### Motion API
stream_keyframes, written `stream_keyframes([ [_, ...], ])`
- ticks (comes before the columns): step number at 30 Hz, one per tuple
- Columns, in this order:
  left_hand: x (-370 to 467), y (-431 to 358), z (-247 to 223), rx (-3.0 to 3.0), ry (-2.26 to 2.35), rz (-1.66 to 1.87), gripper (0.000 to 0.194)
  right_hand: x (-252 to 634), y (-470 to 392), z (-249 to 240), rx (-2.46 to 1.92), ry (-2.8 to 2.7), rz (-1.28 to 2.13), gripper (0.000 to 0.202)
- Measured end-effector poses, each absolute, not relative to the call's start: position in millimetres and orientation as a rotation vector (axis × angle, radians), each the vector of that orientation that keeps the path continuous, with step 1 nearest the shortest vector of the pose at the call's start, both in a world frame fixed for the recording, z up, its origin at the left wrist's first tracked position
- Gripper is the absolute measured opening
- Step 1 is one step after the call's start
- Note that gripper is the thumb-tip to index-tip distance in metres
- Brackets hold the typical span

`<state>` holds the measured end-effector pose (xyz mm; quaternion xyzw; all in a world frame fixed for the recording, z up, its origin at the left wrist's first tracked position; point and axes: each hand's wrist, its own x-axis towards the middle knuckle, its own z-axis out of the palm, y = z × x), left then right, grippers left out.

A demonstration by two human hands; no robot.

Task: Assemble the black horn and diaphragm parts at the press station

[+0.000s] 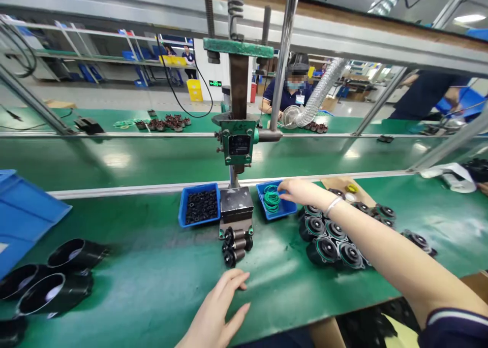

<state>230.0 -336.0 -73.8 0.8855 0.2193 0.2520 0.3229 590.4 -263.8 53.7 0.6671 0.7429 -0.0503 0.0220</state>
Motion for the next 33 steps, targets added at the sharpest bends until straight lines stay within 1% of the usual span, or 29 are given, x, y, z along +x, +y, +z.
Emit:
stream_keyframes([
  [3, 221.8, -331.3, -62.1, 2.347, 0.598, 0.664, 0.048, 560.4, -249.7, 45.9, 1.962, 2.356, -0.168, 0.016],
  [7, 203.1, -314.1, -54.1, 2.390, 0.783, 0.783, 0.048, 522.3, -262.9, 57.1, 1.729, 2.525, -0.269, 0.014],
  [9, 199.7, -301.6, -51.4, 2.409, 0.871, 0.790, 0.058, 496.6, -285.7, 54.5, 1.646, 2.598, -0.291, 0.011],
  [10, 201.1, -294.9, -50.6, 2.416, 0.881, 0.773, 0.068, 481.4, -298.9, 47.7, 1.626, 2.641, -0.262, 0.015],
  [12, 209.4, -281.6, -50.5, 2.440, 0.812, 0.733, 0.085, 448.6, -323.1, 23.2, 1.628, 2.775, -0.086, 0.027],
  [13, 215.4, -275.7, -51.5, 2.460, 0.735, 0.707, 0.090, 432.9, -332.3, 6.9, 1.643, 2.833, 0.055, 0.030],
  [15, 227.9, -266.2, -55.2, 2.506, 0.551, 0.678, 0.089, 408.5, -343.4, -27.0, 1.818, 2.871, 0.347, 0.036],
  [16, 233.1, -262.7, -57.6, 2.524, 0.472, 0.680, 0.088, 401.0, -345.8, -41.6, 1.904, 2.875, 0.441, 0.037],
  [17, 237.2, -259.9, -60.4, 2.535, 0.412, 0.689, 0.086, 396.7, -346.7, -53.5, 1.985, 2.884, 0.499, 0.037],
  [19, 241.3, -255.6, -66.3, 2.542, 0.366, 0.726, 0.082, 395.7, -345.2, -67.8, 2.037, 2.958, 0.511, 0.035],
  [23, 241.2, -249.3, -78.7, 2.552, 0.429, 0.715, 0.069, 404.8, -337.2, -75.1, 1.893, 3.226, 0.379, 0.034],
  [27, 241.1, -245.3, -85.3, 2.598, 0.491, 0.661, 0.060, 406.7, -336.5, -79.9, 1.933, 3.363, 0.018, 0.035],
  [29, 239.2, -245.2, -83.9, 2.623, 0.513, 0.644, 0.055, 406.9, -338.4, -80.5, 2.052, 3.360, -0.191, 0.030],
  [31, 234.3, -248.0, -78.8, 2.636, 0.570, 0.638, 0.053, 408.9, -340.6, -76.6, 2.282, 3.323, -0.376, 0.023],
  [33, 228.0, -255.2, -70.1, 2.622, 0.661, 0.666, 0.061, 411.7, -343.1, -68.3, 2.607, 3.226, -0.562, 0.019],
])
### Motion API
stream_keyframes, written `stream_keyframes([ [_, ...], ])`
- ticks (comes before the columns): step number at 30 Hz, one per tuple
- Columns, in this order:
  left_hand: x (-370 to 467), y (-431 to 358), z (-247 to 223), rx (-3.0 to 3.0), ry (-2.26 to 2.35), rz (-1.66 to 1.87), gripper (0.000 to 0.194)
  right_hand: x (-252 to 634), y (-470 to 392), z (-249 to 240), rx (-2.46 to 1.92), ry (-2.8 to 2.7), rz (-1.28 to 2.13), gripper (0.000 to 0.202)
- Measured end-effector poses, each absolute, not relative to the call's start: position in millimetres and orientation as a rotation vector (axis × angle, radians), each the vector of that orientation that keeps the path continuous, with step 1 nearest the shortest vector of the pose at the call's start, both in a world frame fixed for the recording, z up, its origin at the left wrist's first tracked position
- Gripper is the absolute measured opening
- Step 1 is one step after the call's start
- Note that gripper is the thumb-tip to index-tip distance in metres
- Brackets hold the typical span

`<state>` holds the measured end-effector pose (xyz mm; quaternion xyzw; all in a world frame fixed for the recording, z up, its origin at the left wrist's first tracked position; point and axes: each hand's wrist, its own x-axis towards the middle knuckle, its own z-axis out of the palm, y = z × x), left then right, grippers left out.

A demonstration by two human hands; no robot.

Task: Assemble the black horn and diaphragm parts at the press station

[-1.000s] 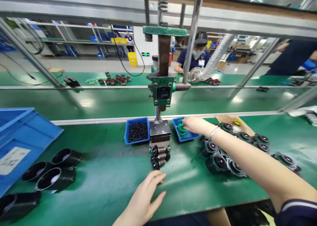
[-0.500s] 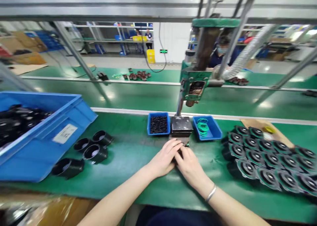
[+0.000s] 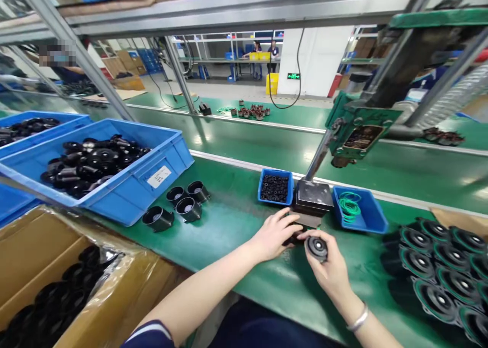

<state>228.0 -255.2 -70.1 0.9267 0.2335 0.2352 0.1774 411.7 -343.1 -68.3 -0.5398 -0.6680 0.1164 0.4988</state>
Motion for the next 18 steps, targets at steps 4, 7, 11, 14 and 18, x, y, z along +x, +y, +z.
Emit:
stream_keyframes([
  [4, 223.0, -282.1, -49.6, 2.469, 0.774, 0.829, 0.083, 407.6, -350.4, -54.3, -1.334, -1.301, 0.553, 0.020],
  [7, 229.5, -303.3, -42.4, 2.234, 0.705, 0.824, 0.059, 394.2, -355.2, -56.6, -1.235, -1.249, 0.795, 0.024],
  [11, 234.9, -314.4, -41.0, 1.914, 0.751, 0.801, 0.028, 391.9, -358.5, -59.8, -1.178, -1.333, 0.821, 0.036],
  [14, 228.4, -309.9, -35.4, 1.897, 0.779, 0.745, 0.027, 406.2, -356.9, -50.1, -1.117, -1.439, 0.890, 0.030],
  [18, 216.8, -300.2, -23.2, 1.852, 0.760, 0.652, 0.021, 419.5, -350.0, -33.8, -1.068, -1.506, 1.013, 0.026],
])
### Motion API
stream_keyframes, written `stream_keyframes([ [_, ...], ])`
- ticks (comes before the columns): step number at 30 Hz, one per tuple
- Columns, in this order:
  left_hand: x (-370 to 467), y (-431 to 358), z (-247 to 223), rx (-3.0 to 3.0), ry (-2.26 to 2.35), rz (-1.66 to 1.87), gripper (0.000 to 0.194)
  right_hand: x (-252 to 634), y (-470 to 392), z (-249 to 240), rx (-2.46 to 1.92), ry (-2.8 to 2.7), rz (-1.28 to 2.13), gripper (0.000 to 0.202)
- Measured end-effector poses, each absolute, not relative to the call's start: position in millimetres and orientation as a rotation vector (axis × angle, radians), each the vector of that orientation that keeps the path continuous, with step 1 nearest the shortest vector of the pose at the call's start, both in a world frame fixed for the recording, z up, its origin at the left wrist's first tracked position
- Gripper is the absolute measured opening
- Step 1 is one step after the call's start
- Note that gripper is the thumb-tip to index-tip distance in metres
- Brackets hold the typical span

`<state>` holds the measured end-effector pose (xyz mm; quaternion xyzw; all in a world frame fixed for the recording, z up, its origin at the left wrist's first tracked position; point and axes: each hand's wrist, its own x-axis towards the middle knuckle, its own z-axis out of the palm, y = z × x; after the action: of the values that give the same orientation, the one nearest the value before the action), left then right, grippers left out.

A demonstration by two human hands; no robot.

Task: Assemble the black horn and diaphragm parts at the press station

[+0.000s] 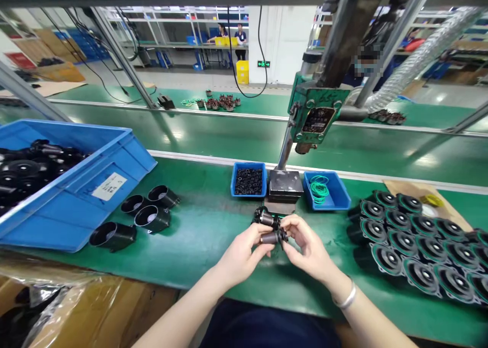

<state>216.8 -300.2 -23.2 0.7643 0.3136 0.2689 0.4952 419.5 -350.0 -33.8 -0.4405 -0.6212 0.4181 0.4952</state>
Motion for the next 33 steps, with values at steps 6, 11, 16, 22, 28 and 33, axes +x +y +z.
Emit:
stream_keyframes([
  [6, 214.3, -293.7, -25.0, 2.114, 0.763, 0.643, 0.015, 414.4, -340.8, -35.2, -1.032, -1.575, 1.066, 0.036],
  [11, 217.4, -289.7, -35.7, 2.225, 0.721, 0.597, 0.016, 415.9, -337.0, -46.9, -1.063, -1.562, 1.075, 0.033],
  [16, 220.3, -234.7, -10.5, 2.410, 0.810, 0.515, 0.014, 418.5, -332.7, -52.4, -1.033, -1.438, 1.131, 0.031],
  [22, 249.6, -140.4, -3.4, 2.549, 1.309, 0.148, 0.014, 415.9, -338.4, -55.3, -1.013, -1.412, 1.160, 0.032],
  [28, 271.4, -113.8, -4.9, 2.456, 1.449, -0.236, 0.029, 422.0, -340.0, -59.7, -0.995, -1.335, 1.174, 0.035],
  [33, 283.3, -121.3, 4.0, 2.428, 1.589, -0.361, 0.031, 420.4, -341.5, -55.2, -0.988, -1.374, 1.153, 0.032],
])
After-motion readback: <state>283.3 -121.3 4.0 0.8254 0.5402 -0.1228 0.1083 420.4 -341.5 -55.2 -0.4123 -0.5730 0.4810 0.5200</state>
